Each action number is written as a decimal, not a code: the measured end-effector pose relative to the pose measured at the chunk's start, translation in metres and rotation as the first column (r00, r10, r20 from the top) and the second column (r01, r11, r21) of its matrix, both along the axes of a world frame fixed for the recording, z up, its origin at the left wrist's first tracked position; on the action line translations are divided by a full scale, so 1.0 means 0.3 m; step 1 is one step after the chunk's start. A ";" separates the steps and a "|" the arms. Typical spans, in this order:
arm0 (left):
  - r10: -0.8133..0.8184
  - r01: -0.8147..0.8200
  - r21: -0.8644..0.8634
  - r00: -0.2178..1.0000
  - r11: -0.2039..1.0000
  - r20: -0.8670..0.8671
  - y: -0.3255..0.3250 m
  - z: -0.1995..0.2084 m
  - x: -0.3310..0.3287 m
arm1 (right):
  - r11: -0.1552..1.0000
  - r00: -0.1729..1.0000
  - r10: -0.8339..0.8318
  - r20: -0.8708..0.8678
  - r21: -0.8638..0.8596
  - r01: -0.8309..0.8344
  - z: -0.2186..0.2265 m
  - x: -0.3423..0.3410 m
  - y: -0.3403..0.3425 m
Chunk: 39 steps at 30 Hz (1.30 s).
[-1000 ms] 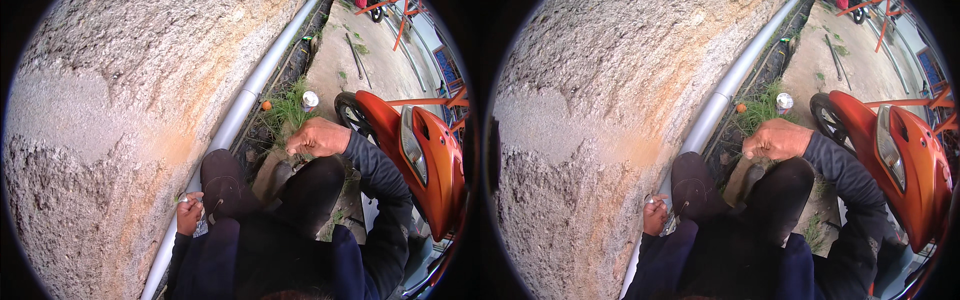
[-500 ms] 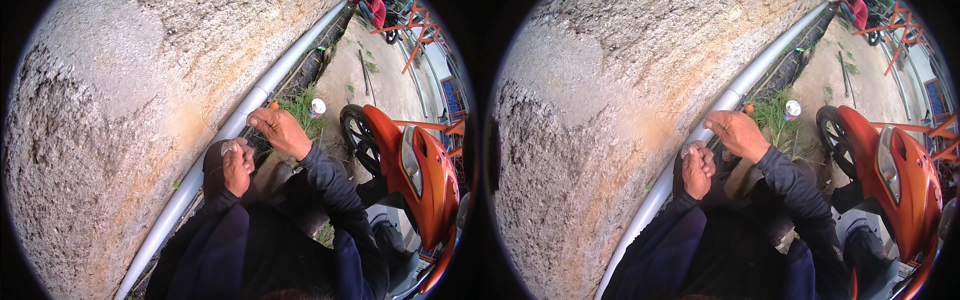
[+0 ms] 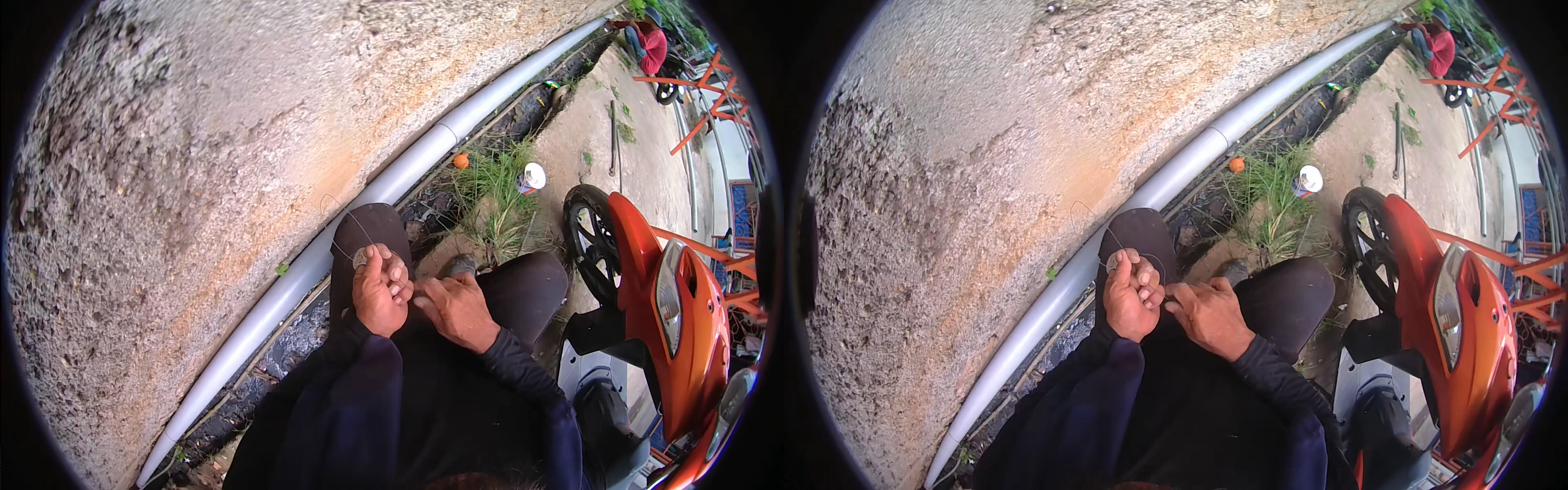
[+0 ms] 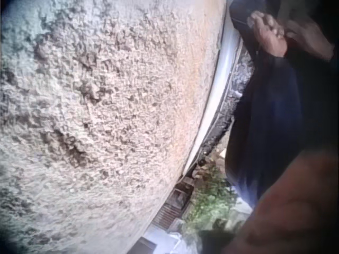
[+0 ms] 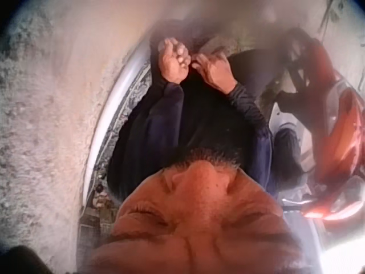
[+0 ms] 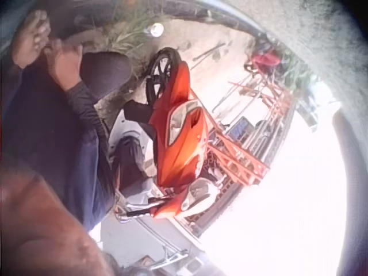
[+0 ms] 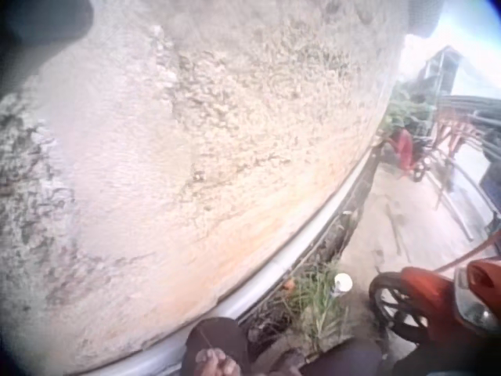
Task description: The person repairs a leaking plastic pipe by applying sealant from a small container, wrapping a wire around the pipe to secure the seal, and tightening it with a hammer and a pair of pliers.
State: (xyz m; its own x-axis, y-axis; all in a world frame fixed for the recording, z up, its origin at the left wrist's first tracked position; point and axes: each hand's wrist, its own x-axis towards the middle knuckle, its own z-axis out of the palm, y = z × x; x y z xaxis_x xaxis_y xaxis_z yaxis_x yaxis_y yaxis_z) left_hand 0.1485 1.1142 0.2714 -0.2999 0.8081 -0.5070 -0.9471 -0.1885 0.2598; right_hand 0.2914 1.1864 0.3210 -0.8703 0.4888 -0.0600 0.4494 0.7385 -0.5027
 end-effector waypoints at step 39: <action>-0.577 0.078 -0.576 -0.016 0.814 -0.817 -0.380 -0.004 -0.301 | 0.747 0.736 0.663 -0.138 0.057 -0.663 0.033 -0.399 0.297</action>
State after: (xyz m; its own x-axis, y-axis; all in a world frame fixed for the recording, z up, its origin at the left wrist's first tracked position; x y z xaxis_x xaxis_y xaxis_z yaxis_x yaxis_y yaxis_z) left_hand 0.0581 1.0003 0.2701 -0.4370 0.8678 -0.2366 0.2598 0.3737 0.8905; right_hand 0.1717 1.2755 0.3308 -0.9725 -0.2153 0.0885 -0.2296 0.8249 -0.5166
